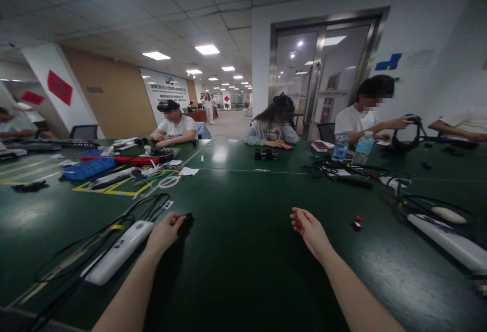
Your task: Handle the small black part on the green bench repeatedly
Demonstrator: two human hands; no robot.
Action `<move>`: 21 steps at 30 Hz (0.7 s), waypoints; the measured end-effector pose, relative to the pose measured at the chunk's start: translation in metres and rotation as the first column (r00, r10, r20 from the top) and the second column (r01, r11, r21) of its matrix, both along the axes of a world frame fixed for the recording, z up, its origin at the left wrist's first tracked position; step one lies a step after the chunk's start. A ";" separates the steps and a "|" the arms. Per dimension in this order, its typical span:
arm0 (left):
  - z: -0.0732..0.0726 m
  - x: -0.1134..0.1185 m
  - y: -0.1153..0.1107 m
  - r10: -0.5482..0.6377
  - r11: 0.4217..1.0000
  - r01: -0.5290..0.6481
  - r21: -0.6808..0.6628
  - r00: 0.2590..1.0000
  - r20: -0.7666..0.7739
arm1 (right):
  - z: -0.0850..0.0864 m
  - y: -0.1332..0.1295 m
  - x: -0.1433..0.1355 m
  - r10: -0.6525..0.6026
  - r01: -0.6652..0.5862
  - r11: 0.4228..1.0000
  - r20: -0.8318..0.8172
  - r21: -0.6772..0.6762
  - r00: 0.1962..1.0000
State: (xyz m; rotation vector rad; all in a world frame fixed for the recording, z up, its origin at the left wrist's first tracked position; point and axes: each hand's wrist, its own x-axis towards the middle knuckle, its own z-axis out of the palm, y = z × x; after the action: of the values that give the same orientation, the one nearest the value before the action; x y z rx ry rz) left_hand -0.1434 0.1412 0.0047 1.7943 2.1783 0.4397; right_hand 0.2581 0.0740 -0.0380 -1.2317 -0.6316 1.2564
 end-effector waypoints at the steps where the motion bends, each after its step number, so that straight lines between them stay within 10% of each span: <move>1: 0.000 0.000 0.000 -0.004 1.000 0.004 0.000 1.000 -0.003 | 0.000 0.000 0.000 0.000 0.000 1.000 0.001 0.001 1.000; 21: -0.007 -0.004 0.003 -0.057 0.998 0.058 -0.012 0.996 0.069 | -0.007 0.002 0.002 0.012 -0.013 1.000 0.016 0.013 1.000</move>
State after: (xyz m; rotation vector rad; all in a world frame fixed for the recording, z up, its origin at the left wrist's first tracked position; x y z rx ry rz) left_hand -0.1476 0.1441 -0.0023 1.8021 2.0736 0.4651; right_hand 0.2602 0.0756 -0.0446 -1.2298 -0.6586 1.2523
